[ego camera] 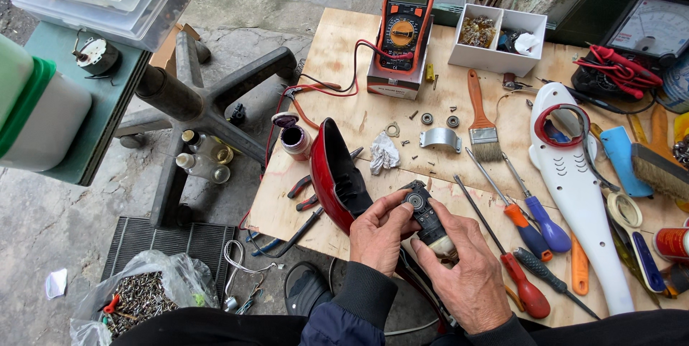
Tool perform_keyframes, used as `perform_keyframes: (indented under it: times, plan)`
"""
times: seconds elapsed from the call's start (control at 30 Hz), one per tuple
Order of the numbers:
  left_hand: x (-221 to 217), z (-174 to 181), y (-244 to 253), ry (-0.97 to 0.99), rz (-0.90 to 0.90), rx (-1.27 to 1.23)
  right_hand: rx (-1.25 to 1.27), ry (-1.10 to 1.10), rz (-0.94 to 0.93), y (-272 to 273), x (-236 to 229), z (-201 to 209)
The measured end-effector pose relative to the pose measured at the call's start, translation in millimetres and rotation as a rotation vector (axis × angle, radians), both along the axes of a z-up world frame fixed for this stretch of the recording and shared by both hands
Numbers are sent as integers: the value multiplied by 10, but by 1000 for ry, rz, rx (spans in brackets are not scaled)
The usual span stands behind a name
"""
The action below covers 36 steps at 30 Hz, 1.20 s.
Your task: The person disassembles a small electric motor, removes the rotor, and uses a screwdriver to adjust internal components. They then reassemble the motor parts and test the rotor's movement by hand.
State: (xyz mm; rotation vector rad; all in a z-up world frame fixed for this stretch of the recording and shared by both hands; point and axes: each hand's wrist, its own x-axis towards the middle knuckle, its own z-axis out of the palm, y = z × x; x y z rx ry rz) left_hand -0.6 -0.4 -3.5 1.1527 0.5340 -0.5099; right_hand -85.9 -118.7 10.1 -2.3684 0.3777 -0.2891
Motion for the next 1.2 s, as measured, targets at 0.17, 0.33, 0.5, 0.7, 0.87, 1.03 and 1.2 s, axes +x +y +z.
perform_keyframes:
  times: [0.17, 0.33, 0.5, 0.7, 0.87, 1.03, 1.2]
  plan:
    - [-2, 13, 3, -8, -1, 8, 17, -1, -17, 17, -9, -23]
    - [-2, -11, -4, -1, 3, 12, 5, -19, -9, 20, -11, -40]
    - [6, 29, -17, 17, -5, 39, 8, -37, 10, 13, -12, -38]
    - [35, 150, -58, 59, 7, 78, -4, -46, 1, 29, -13, -31]
    - [71, 64, -86, 35, 28, 125, -41, -85, 30, 12, -9, 11]
    - [140, -136, -8, 5, -25, 148, 523, 407, -215, -106, 148, 769]
    - [139, -98, 103, 35, -39, 64, 380, 308, -5, -423, 202, 364]
